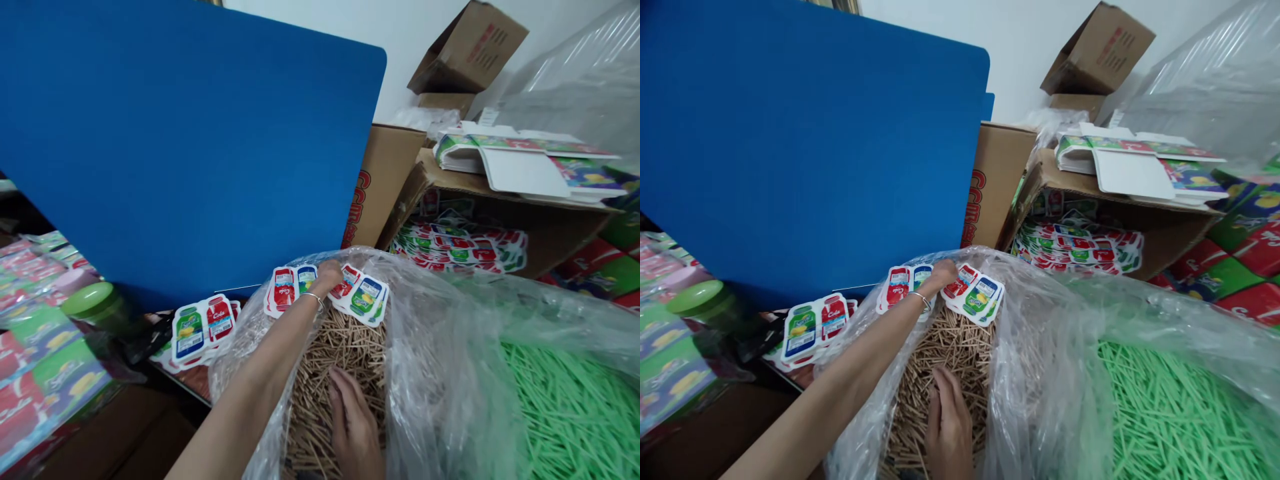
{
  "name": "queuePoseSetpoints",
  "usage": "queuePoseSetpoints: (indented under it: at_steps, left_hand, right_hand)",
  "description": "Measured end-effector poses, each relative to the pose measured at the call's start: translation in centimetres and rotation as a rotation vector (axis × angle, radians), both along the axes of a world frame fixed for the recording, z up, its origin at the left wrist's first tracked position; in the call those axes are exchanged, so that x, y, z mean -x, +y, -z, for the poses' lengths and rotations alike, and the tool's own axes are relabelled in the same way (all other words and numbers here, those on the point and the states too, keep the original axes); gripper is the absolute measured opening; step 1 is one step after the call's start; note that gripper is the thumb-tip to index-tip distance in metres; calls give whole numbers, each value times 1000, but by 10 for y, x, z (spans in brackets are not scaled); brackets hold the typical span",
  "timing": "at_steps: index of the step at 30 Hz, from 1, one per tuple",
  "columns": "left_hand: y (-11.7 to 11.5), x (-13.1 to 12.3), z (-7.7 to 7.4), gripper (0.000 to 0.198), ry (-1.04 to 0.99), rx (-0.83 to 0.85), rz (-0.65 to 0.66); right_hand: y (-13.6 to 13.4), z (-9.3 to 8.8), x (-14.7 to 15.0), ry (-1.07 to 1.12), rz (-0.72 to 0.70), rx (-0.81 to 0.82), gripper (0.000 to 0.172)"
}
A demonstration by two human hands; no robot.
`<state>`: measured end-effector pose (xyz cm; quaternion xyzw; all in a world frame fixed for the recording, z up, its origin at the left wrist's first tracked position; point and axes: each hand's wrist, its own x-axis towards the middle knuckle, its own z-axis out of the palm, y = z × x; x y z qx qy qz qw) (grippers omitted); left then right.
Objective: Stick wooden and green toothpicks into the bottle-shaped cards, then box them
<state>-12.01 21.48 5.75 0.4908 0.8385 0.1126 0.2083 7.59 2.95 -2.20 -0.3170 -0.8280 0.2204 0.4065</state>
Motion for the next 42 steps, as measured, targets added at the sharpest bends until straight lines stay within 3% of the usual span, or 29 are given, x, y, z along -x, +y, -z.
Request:
queuePoseSetpoints:
  at_steps: [9,14,18,22,25,27,29,31,34,39,42]
  left_hand:
    - [-2,-10,-4,30,-24,40,-4]
    - [-6,-14,-6,31,-10,-79,-19]
    - [-17,-14,-19,31,-72,-251,18]
    - [-55,-10,-41,24,-240,-440,76]
    - [-104,-13,-51,36,-429,-518,76]
    - [-141,-20,-50,37,-552,-535,56]
    - [-176,-29,-43,36,-679,-530,18]
    - [-206,-39,-30,31,-1017,-474,-198]
    - [-244,-49,-4,35,-1212,-348,-378]
    - [-291,-61,40,34,-1185,-192,-478]
    - [-306,-64,55,34,-1132,-181,-520]
  right_hand:
    - [4,2,-3,-10,15,-31,29]
    - [5,6,-9,-24,55,-18,29]
    - [10,4,-21,-1,61,73,29]
    - [22,-7,-39,121,144,302,29]
    - [33,-20,-46,279,211,484,42]
    - [38,-28,-44,371,196,518,53]
    - [38,-34,-38,399,131,559,53]
    - [33,-36,-30,369,54,661,39]
    - [14,-30,-21,275,-22,786,26]
    - [-24,-14,-27,80,-184,817,28]
    - [-30,-5,-45,-160,-247,610,28]
